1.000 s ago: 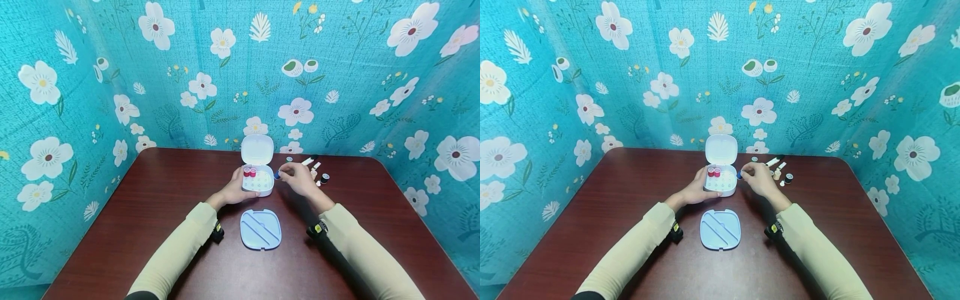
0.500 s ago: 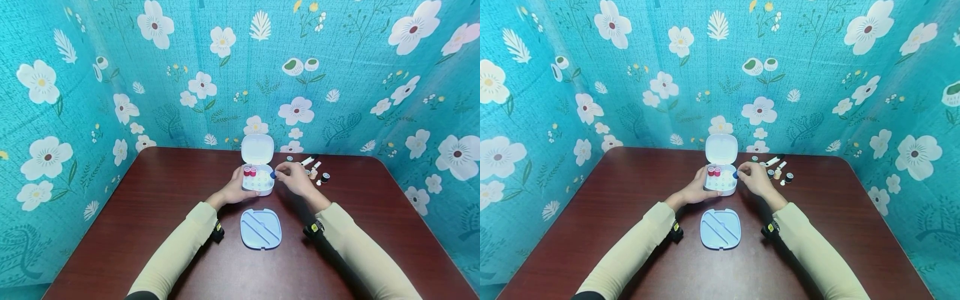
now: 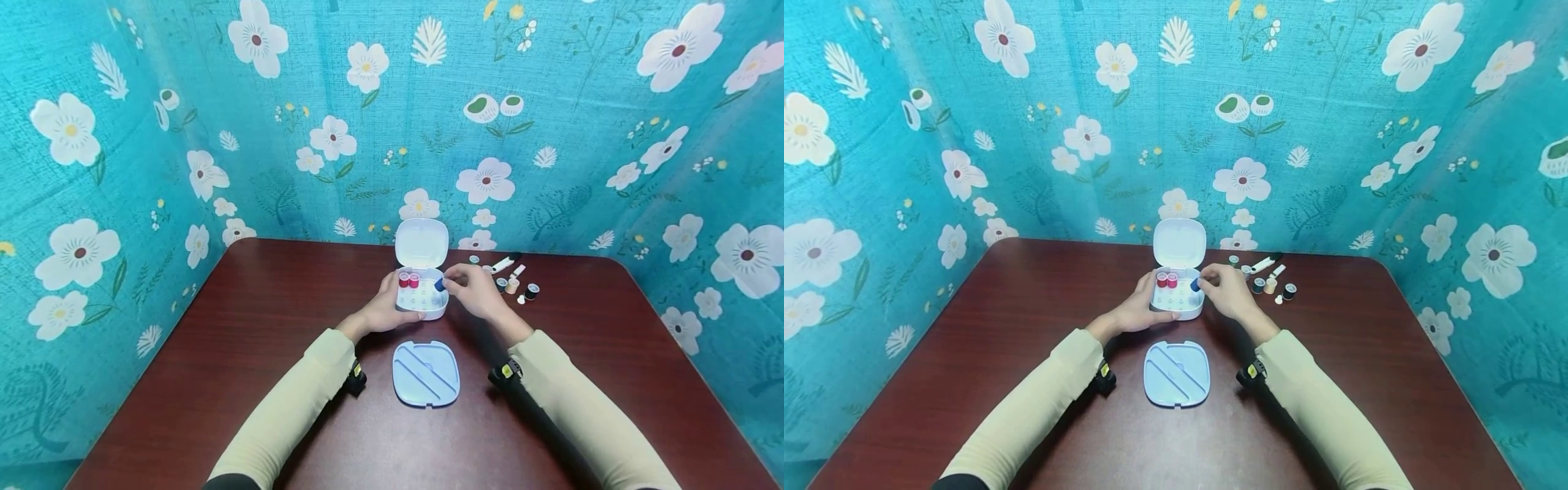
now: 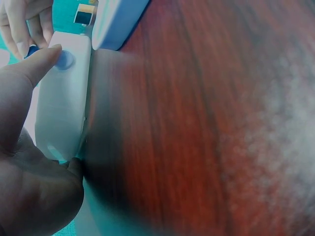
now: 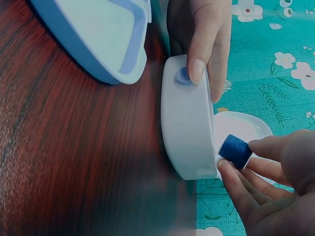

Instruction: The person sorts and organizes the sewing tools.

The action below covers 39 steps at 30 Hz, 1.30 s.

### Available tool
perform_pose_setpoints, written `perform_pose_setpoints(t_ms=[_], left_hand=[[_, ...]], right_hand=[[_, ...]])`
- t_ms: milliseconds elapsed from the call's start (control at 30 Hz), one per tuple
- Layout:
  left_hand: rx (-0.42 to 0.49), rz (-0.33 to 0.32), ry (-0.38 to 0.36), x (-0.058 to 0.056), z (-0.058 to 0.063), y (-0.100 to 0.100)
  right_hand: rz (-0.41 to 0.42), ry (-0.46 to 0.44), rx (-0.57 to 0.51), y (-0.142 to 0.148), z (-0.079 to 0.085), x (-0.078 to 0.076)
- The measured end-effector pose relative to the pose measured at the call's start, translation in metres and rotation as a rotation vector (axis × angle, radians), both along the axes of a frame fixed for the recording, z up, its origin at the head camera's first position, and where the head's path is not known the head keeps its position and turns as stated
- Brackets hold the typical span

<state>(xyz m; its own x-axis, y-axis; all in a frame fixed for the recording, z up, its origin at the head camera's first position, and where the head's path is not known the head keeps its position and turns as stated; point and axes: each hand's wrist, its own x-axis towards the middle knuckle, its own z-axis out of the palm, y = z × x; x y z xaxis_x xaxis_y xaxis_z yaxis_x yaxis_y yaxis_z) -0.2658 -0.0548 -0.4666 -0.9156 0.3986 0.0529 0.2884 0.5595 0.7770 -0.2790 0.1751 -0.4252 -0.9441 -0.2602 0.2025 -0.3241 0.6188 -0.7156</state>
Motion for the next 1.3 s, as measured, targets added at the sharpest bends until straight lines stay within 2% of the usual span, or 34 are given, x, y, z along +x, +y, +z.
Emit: perform_pose_setpoints(t_ms=[367,867,1133,1300], left_hand=[[0.002,0.001,-0.003,0.001,0.003,0.000],[0.003,0.008,-0.022,0.002,-0.001,0.000],[0.005,0.000,-0.016,0.002,0.000,0.000],[0.015,-0.011,-0.009,0.001,0.000,0.000]], right_hand=[[0.019,0.037,0.005,-0.007,0.001,-0.002],[0.029,0.074,0.089,-0.021,-0.001,-0.008],[0.018,0.091,0.139,-0.025,-0.003,-0.010],[0.039,0.100,0.156,-0.027,-0.004,-0.014]])
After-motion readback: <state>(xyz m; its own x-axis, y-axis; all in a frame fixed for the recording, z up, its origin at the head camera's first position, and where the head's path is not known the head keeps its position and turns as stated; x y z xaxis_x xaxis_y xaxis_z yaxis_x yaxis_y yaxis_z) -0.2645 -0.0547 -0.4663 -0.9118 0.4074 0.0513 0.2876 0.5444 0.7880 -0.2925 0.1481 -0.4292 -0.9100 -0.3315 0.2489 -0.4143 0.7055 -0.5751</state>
